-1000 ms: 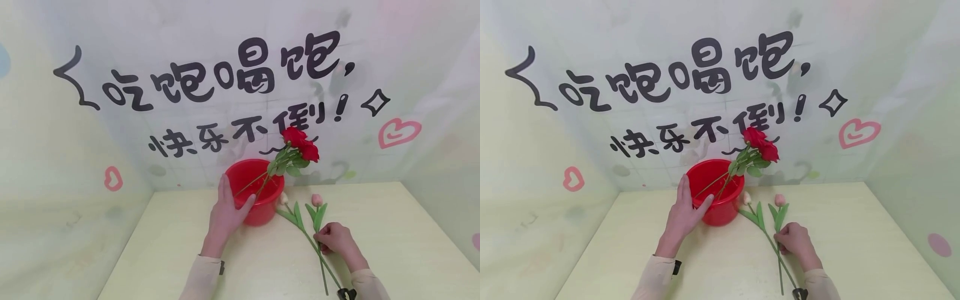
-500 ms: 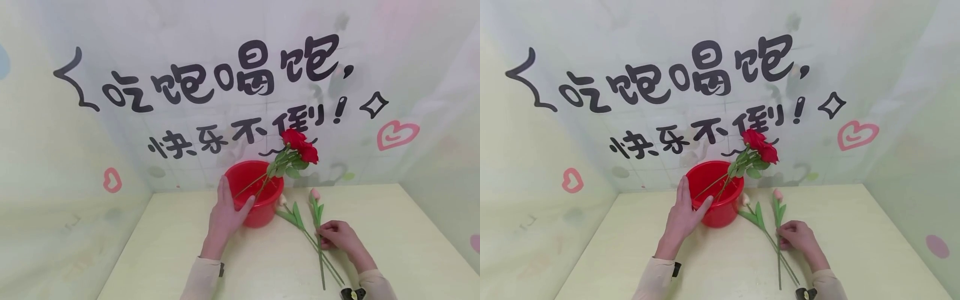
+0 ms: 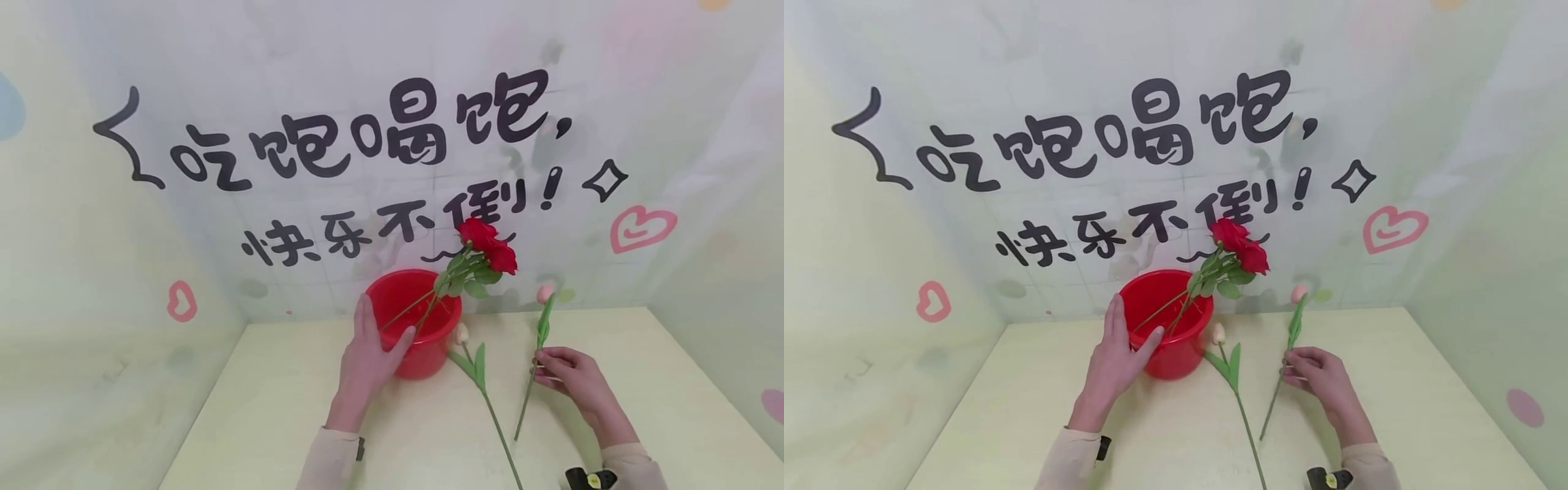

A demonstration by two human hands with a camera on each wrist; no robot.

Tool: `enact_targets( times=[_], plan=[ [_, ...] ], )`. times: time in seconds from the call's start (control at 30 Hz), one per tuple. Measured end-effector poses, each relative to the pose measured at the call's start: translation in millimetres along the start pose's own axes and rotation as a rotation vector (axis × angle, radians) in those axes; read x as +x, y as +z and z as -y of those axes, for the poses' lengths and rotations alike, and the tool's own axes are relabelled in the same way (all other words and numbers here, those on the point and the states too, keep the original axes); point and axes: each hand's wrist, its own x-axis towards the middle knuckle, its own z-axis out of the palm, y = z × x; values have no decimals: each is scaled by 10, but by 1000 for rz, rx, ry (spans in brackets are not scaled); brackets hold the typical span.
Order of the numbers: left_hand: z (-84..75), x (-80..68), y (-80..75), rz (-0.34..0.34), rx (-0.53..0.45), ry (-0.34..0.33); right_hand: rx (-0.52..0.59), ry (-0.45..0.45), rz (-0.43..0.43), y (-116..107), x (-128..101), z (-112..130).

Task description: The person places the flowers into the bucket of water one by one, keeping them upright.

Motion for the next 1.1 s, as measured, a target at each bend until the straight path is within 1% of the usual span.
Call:
enact_targets(
  times=[0.1, 0.27, 0.4, 0.63, 0.77, 0.87, 0.97, 1.1],
  plan=[
    [19, -4, 7, -2, 0, 11, 35, -48, -16, 4, 15, 74],
    [0, -3, 17, 2, 4, 12, 142, -133, -56, 40, 83, 278],
    [-16, -1, -2, -4, -2, 19, 218, -204, -75, 117, 169, 518],
    [-18, -4, -20, -10, -2, 29, 277, -309, -93, 341, 274, 892],
    [-8, -1, -10, -8, -3, 22, 322, -337, -115, 504, 330, 1043],
    [-3, 6, -1, -3, 0, 15, 347, -357, -154, 621, 388, 1142],
    [2, 10, 7, 1, 0, 11, 346, -382, -198, 738, 461, 1234],
    [7, 12, 10, -3, 5, 5, 375, -390, -215, 884, 552, 1305]
  ],
)
